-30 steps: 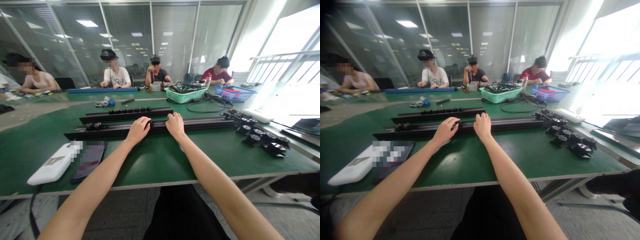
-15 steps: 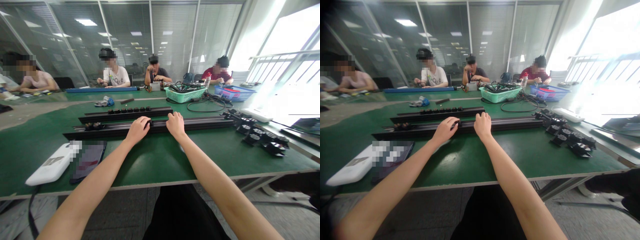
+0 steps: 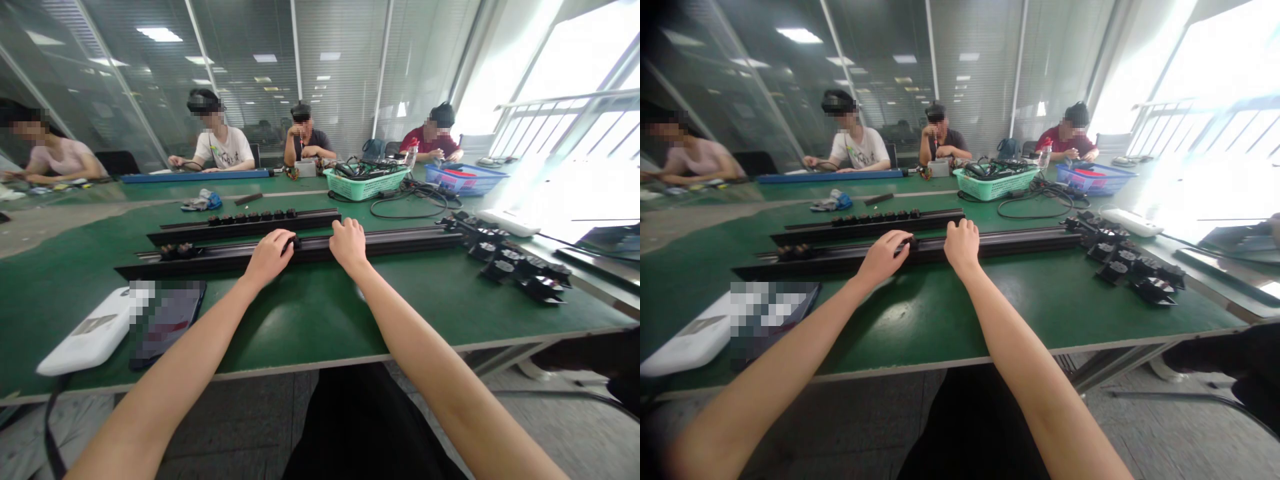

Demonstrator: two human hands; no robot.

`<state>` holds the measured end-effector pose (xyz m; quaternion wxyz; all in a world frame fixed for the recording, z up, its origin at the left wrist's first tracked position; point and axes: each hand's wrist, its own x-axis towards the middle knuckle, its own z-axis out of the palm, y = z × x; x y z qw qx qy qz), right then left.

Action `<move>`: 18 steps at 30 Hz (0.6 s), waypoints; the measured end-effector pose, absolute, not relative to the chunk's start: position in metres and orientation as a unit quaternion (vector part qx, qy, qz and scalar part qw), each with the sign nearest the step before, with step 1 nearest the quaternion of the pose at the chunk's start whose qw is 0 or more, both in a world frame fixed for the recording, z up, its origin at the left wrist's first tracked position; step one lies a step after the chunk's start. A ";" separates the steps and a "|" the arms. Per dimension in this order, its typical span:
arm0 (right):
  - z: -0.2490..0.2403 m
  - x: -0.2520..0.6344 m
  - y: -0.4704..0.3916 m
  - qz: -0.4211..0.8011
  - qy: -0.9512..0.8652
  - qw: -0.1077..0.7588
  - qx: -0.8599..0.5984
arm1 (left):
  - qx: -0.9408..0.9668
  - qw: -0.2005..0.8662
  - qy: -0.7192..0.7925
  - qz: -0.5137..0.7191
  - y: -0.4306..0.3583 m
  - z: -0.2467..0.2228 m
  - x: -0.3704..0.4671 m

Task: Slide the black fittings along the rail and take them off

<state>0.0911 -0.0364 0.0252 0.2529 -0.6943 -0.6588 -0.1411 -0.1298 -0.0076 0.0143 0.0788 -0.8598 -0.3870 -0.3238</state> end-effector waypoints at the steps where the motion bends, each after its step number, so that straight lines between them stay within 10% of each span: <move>1: 0.025 0.091 -0.037 -0.143 -0.658 0.253 -0.694 | -0.861 0.077 -0.383 -0.326 -0.007 0.014 -0.130; 18: 0.026 0.090 -0.037 -0.114 -0.627 0.254 -0.728 | -0.858 0.063 -0.395 -0.321 -0.008 0.017 -0.124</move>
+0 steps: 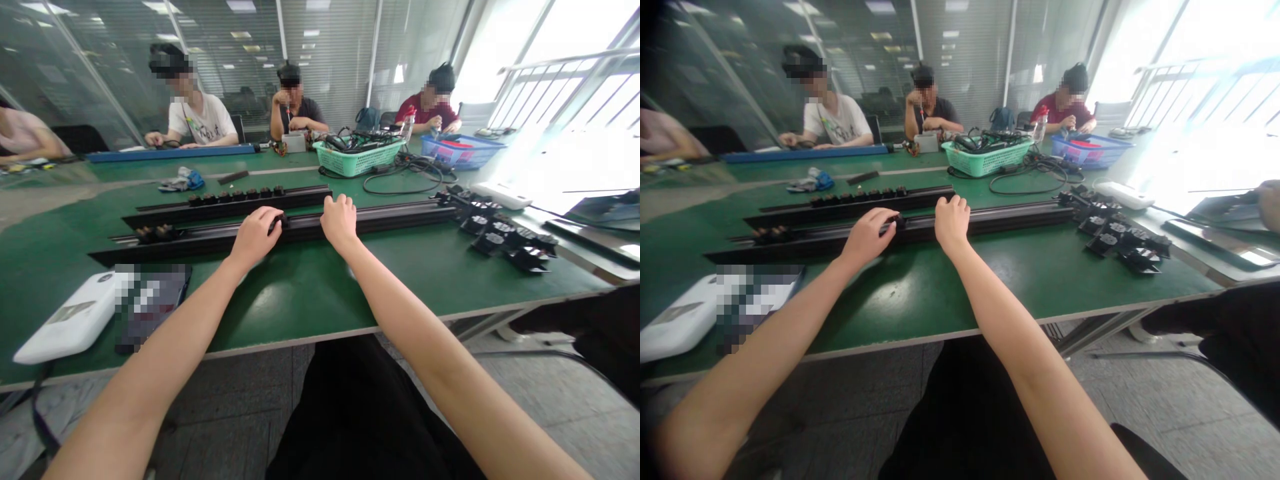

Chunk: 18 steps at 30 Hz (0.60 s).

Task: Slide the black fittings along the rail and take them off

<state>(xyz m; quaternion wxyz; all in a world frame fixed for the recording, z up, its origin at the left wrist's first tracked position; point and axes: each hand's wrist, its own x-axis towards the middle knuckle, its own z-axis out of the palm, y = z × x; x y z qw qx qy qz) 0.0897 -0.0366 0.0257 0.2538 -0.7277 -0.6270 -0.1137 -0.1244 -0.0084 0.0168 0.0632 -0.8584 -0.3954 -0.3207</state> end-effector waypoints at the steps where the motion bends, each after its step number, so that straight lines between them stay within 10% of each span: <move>1: 0.025 0.090 -0.036 -0.114 -0.626 0.258 -0.727 | -0.859 0.063 -0.395 -0.320 -0.009 0.017 -0.124; 18: 0.029 0.094 -0.038 -0.097 -0.634 0.252 -0.725 | -0.860 0.059 -0.393 -0.321 -0.008 0.017 -0.124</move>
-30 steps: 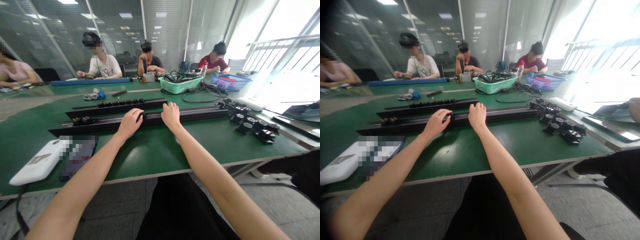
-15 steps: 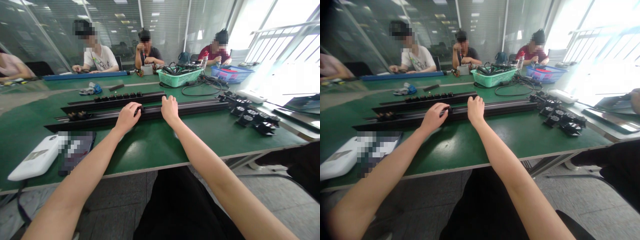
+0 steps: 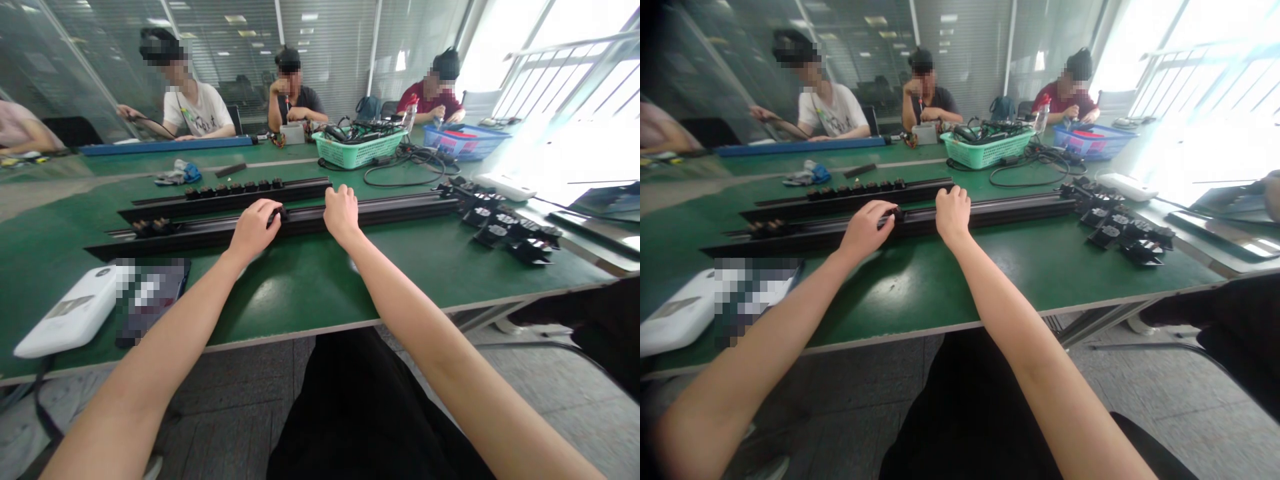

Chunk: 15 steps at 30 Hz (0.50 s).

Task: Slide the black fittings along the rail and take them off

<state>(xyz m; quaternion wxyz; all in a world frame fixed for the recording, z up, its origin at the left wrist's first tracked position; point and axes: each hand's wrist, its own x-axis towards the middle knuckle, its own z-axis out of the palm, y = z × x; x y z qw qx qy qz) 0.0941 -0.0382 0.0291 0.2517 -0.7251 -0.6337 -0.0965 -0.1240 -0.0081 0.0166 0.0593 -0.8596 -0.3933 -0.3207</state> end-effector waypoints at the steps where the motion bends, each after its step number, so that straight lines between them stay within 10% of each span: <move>1: 0.029 0.094 -0.039 -0.097 -0.633 0.251 -0.726 | -0.860 0.059 -0.392 -0.321 -0.008 0.017 -0.124; 15: 0.021 0.098 -0.034 -0.091 -0.625 0.300 -0.715 | -0.859 0.056 -0.391 -0.326 -0.007 0.015 -0.124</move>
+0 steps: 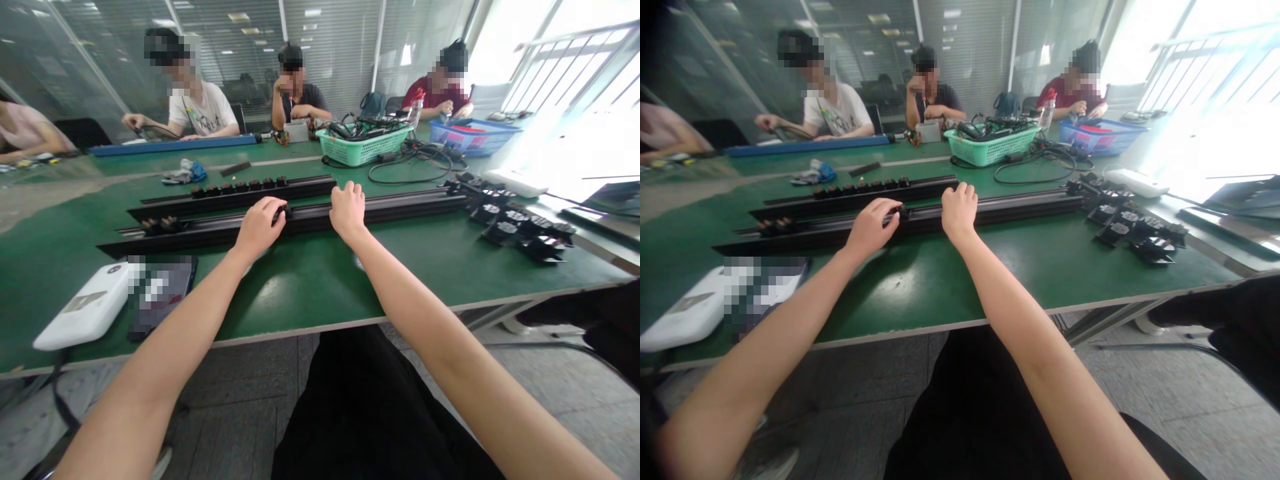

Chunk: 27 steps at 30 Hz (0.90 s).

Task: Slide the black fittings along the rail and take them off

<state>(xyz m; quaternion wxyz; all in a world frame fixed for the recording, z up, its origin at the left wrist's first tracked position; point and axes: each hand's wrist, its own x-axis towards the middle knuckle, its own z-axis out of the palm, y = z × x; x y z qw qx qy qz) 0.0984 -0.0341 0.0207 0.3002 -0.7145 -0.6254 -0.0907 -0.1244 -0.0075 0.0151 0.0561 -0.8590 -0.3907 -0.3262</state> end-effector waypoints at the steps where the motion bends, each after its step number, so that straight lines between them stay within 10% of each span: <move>1: 0.020 0.099 -0.034 -0.088 -0.622 0.305 -0.716 | -0.859 0.057 -0.391 -0.326 -0.008 0.015 -0.124; 11: 0.004 0.110 -0.017 -0.086 -0.617 0.398 -0.674 | -0.858 0.061 -0.394 -0.322 -0.009 0.015 -0.124; 27: 0.014 0.117 -0.022 -0.062 -0.649 0.301 -0.696 | -0.860 0.059 -0.400 -0.312 -0.011 0.017 -0.124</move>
